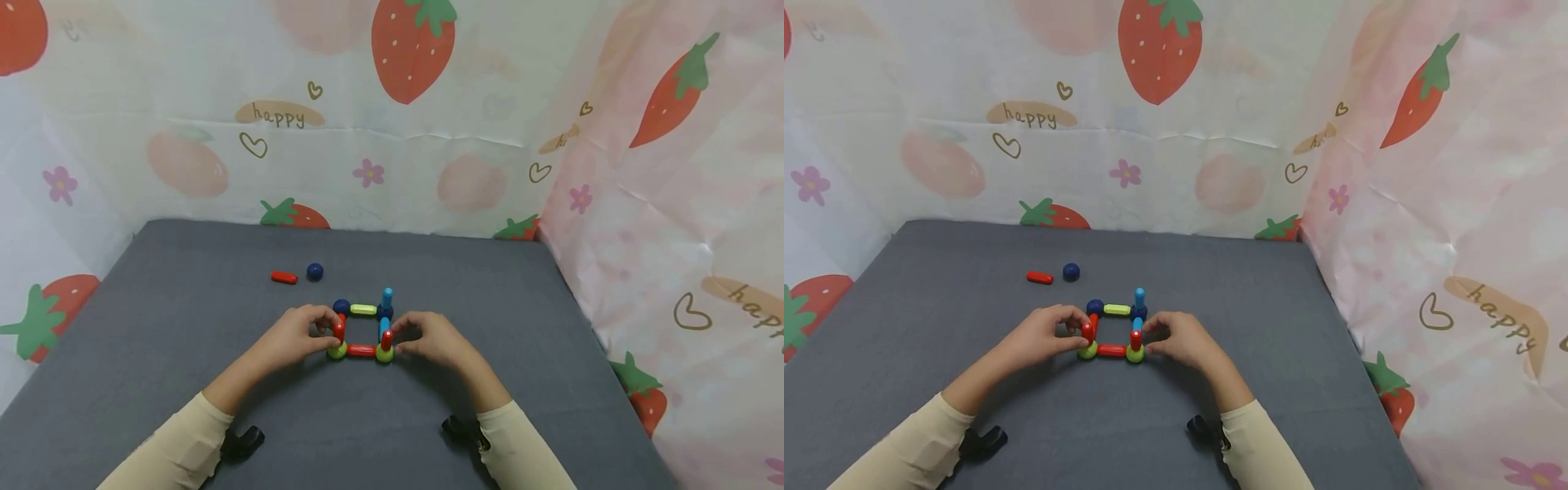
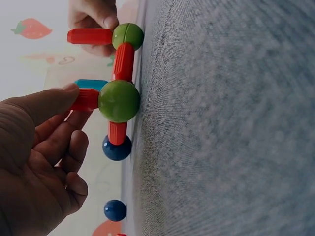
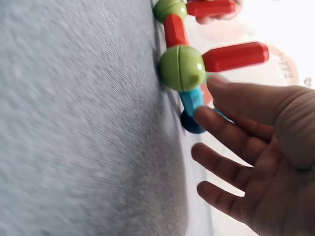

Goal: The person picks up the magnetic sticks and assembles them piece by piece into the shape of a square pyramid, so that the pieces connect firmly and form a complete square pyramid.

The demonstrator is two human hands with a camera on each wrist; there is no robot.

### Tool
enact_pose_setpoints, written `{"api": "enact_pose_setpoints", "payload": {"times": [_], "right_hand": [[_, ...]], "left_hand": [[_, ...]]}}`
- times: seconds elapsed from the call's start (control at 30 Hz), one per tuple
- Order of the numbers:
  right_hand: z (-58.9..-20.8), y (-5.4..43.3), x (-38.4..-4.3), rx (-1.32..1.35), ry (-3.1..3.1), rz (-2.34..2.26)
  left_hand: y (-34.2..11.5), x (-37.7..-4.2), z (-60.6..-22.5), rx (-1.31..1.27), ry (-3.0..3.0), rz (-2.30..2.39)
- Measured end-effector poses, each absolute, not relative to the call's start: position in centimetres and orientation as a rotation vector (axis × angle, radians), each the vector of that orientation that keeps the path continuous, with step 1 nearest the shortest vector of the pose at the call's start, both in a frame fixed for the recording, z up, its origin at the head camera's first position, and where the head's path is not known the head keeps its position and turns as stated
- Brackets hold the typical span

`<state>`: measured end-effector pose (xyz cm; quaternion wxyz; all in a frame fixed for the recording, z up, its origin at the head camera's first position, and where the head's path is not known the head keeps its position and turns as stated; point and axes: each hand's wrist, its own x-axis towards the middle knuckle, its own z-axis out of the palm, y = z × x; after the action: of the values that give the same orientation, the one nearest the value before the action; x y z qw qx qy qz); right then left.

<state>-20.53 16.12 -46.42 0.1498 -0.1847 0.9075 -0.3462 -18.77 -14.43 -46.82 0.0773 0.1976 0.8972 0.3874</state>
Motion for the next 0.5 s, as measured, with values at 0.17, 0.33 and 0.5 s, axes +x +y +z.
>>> {"api": "enact_pose_setpoints", "payload": {"times": [0.17, 0.33, 0.5], "right_hand": [[-46.6, 15.7, -19.7, -0.567, 2.558, -1.012], [-47.1, 15.1, -19.5, -0.579, 2.587, -1.036], [-47.7, 14.7, -19.2, -0.588, 2.638, -1.022]], "left_hand": [[-14.9, -18.7, -46.6, 0.587, 2.686, 1.168], [-15.6, -18.7, -46.2, 0.580, 2.685, 1.182], [-16.1, -19.1, -46.2, 0.579, 2.690, 1.197]]}}
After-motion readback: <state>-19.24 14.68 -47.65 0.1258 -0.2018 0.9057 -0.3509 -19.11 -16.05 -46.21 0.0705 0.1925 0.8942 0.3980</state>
